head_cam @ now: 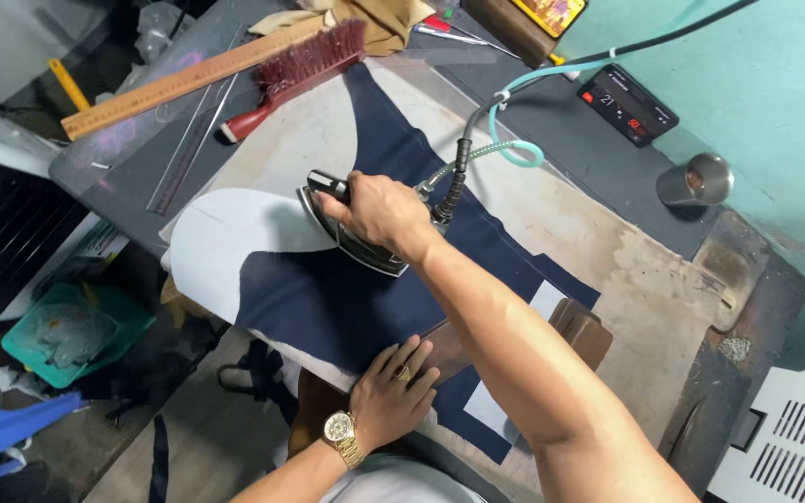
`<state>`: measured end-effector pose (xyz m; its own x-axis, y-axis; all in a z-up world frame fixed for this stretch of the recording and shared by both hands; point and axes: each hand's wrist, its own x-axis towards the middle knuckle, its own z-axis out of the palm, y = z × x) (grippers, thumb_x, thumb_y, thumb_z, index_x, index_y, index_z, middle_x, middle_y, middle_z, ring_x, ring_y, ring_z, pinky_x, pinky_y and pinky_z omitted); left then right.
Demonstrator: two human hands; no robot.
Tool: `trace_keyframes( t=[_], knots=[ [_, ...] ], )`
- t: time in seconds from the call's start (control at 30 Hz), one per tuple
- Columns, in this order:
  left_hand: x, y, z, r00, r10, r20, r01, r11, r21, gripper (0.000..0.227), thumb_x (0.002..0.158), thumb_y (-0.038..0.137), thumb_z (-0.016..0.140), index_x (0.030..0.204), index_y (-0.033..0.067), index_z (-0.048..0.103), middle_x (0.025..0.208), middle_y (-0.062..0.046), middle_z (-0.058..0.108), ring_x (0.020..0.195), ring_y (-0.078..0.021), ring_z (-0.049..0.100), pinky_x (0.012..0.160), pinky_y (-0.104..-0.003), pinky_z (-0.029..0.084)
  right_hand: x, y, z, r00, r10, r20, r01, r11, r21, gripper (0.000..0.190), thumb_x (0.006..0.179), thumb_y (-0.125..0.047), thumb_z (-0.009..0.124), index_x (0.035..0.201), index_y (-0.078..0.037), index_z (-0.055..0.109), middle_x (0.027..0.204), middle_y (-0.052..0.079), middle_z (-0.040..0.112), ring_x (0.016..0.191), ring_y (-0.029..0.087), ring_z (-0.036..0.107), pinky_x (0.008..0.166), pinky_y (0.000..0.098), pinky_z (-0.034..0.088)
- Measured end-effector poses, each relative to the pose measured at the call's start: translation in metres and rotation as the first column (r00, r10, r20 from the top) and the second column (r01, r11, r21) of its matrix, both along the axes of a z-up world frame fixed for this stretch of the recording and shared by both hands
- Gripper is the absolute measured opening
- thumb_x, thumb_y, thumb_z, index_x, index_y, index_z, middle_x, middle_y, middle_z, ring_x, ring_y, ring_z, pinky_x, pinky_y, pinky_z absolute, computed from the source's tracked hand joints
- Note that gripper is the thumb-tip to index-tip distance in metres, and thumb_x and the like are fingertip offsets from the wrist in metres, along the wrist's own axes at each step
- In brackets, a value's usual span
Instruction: The person irons a piece of dark blue fabric, uses shears to cut the material along a paper template, and presses seams using the iron while holding the fabric down with wooden blocks.
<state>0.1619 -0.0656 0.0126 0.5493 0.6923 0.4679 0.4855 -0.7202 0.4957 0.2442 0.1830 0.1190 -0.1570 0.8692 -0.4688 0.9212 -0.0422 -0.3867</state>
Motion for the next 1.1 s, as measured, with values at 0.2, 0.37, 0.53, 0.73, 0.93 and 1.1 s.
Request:
trace_keyframes(
  t=[0.2, 0.37, 0.53, 0.73, 0.93, 1.1],
  knots=[
    [0.000, 0.000, -0.003, 1.000, -0.009, 0.007, 0.009, 1.000, -0.006, 0.019, 0.096, 0.018, 0.060, 0.109, 0.0095, 0.070, 0.138, -0.022, 0.062, 0.129, -0.0424, 0.058, 0.101, -0.052, 0.051, -0.002, 0.000, 0.006, 1.000, -0.020, -0.007, 0.019, 1.000, -0.024, 0.074, 0.093, -0.072, 0.037, 0.102, -0.004, 0.064, 0.102, 0.023, 0.073, 0.095, 0.051, 0.068, 0.078, 0.0589, 0.052],
    [0.000, 0.000, -0.002, 1.000, 0.002, 0.015, -0.002, 1.000, 0.000, 0.017, 0.096, 0.018, 0.061, 0.108, 0.0097, 0.070, 0.137, -0.021, 0.062, 0.128, -0.0412, 0.059, 0.100, -0.052, 0.051, 0.001, 0.000, 0.000, 0.999, 0.004, -0.036, -0.005, 1.000, -0.011, 0.069, 0.095, -0.069, 0.037, 0.101, -0.005, 0.061, 0.101, 0.022, 0.072, 0.094, 0.051, 0.067, 0.075, 0.0598, 0.052],
    [0.001, 0.001, -0.003, 1.000, 0.005, 0.025, -0.006, 1.000, 0.006, 0.017, 0.095, 0.017, 0.060, 0.107, 0.0101, 0.070, 0.136, -0.021, 0.063, 0.127, -0.0413, 0.060, 0.100, -0.052, 0.051, 0.001, -0.001, 0.002, 0.999, 0.014, -0.037, -0.014, 1.000, 0.000, 0.070, 0.096, -0.070, 0.037, 0.101, -0.005, 0.061, 0.100, 0.023, 0.072, 0.094, 0.052, 0.067, 0.075, 0.0607, 0.052],
    [0.002, 0.000, 0.000, 1.000, 0.004, -0.012, -0.005, 0.998, -0.060, 0.017, 0.094, 0.020, 0.063, 0.108, 0.0121, 0.069, 0.137, -0.018, 0.063, 0.129, -0.0391, 0.059, 0.103, -0.050, 0.048, 0.001, 0.002, 0.003, 1.000, 0.010, 0.004, -0.010, 0.999, -0.048, 0.077, 0.092, -0.075, 0.039, 0.111, -0.005, 0.064, 0.112, 0.025, 0.071, 0.104, 0.050, 0.067, 0.083, 0.0593, 0.052],
    [0.002, 0.002, 0.008, 0.999, 0.048, 0.013, -0.048, 0.999, -0.003, 0.010, 0.094, 0.018, 0.063, 0.100, 0.0126, 0.068, 0.133, -0.017, 0.067, 0.126, -0.0377, 0.063, 0.101, -0.049, 0.051, 0.001, 0.003, 0.003, 1.000, 0.005, -0.028, -0.006, 1.000, -0.027, 0.073, 0.096, -0.072, 0.043, 0.107, -0.002, 0.063, 0.108, 0.027, 0.071, 0.104, 0.050, 0.066, 0.083, 0.0582, 0.050],
    [0.002, -0.001, 0.000, 0.999, 0.042, 0.030, -0.042, 0.999, -0.012, 0.013, 0.093, 0.019, 0.066, 0.104, 0.0138, 0.068, 0.136, -0.018, 0.065, 0.129, -0.0375, 0.061, 0.102, -0.049, 0.050, 0.009, 0.004, -0.016, 0.998, 0.041, -0.054, -0.040, 0.999, 0.029, 0.067, 0.100, -0.070, 0.045, 0.094, -0.004, 0.057, 0.097, 0.026, 0.069, 0.095, 0.051, 0.065, 0.075, 0.0599, 0.048]
  ],
)
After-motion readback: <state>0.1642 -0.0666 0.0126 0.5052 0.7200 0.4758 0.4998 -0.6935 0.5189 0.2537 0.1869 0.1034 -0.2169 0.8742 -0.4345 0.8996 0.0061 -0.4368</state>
